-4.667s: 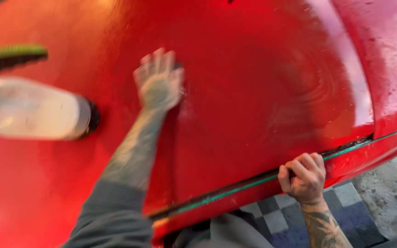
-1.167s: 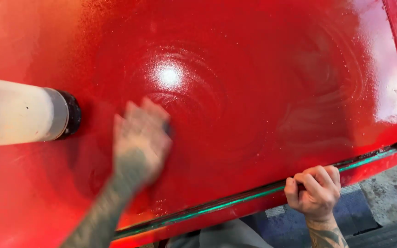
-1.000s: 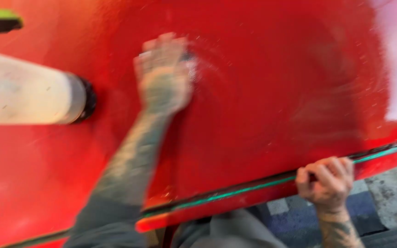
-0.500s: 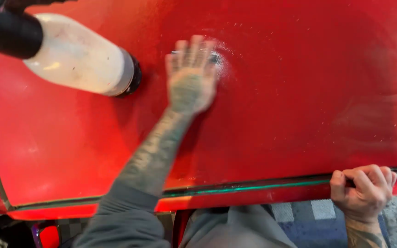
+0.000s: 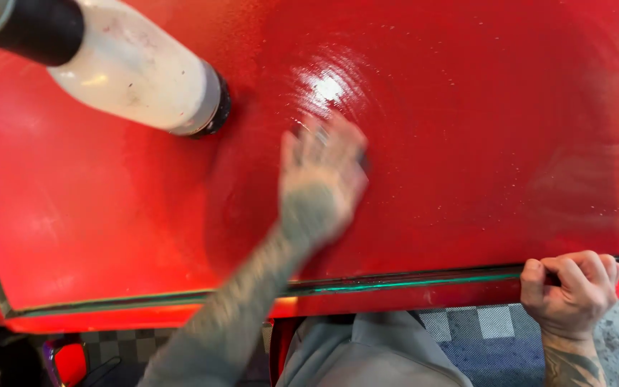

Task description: Wet sanding the roof of a red car during a detailing process.

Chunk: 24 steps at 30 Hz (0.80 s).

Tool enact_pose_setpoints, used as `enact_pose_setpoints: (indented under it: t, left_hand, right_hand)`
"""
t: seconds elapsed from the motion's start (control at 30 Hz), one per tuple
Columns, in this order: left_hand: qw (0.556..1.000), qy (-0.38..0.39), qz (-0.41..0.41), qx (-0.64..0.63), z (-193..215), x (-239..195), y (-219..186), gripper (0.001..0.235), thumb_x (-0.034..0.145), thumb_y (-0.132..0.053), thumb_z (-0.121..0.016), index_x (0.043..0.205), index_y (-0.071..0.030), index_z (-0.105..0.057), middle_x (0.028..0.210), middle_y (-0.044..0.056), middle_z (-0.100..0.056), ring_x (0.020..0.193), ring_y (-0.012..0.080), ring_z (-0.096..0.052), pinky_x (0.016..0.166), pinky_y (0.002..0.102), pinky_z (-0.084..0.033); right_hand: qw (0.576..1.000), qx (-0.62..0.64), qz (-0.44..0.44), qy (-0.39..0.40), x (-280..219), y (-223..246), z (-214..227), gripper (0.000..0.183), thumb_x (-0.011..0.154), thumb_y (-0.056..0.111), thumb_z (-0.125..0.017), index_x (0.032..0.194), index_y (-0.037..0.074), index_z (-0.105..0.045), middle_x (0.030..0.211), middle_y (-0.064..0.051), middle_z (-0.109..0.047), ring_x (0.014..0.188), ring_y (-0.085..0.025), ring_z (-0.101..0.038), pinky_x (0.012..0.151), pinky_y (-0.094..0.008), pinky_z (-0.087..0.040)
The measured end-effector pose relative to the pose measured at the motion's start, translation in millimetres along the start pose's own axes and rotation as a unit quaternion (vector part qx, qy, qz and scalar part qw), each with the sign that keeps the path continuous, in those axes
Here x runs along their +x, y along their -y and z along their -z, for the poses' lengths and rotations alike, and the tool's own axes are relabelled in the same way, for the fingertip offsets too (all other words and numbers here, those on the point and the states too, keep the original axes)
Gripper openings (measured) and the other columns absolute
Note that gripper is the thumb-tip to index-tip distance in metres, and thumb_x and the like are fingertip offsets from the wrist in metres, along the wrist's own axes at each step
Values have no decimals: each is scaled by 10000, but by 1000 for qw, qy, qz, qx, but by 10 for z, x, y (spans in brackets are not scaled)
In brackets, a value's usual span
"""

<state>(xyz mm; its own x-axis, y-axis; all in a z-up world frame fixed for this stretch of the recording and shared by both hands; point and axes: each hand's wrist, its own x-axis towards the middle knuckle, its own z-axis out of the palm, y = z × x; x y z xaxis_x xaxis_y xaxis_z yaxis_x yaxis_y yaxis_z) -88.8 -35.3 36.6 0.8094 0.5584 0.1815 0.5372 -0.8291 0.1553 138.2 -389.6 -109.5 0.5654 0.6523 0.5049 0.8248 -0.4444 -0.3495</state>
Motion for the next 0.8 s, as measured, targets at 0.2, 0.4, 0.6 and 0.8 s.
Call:
enact_pose_setpoints:
  t: [0.2, 0.4, 0.6, 0.8]
  left_hand:
    - [996, 8, -92, 19, -63, -865, 552, 620, 925, -415, -639, 1505, -220, -541, 1623, 107, -410, 1509, 380, -320, 1195, 603, -217]
    - [998, -60, 21, 20, -51, -112, -49, 590, 945, -382, -641, 1496, -186, -561, 1607, 126, -413, 1486, 387, -330, 1204, 607, -221]
    - [982, 109, -147, -58, 179, -881, 235, 618, 905, -434, -661, 1471, -214, -545, 1598, 72, -414, 1490, 337, -316, 1194, 578, -244]
    - [939, 127, -318, -19, -43, -679, 564, 575, 938, -499, -559, 1475, -299, -517, 1606, 15, -386, 1489, 315, -291, 1181, 575, -201]
  right_hand:
    - [999, 33, -27, -6, 159, 215, 51, 231, 907, 232, -732, 724, 131, -633, 788, 26, -573, 805, -210, -499, 813, -345, -393]
    - [999, 36, -22, 1, 215, 297, 130, 210, 955, 215, -716, 769, 146, -650, 839, 11, -584, 825, -216, -497, 842, -336, -409]
    - [999, 42, -25, -2, 393, 479, 208, 145, 864, 188, -707, 743, 130, -649, 776, -10, -580, 818, -248, -526, 796, -372, -401]
    - [991, 66, -59, -100, 427, 439, 172, 65, 847, 130, -639, 819, 79, -668, 887, -69, -609, 956, -303, -552, 888, -380, -464]
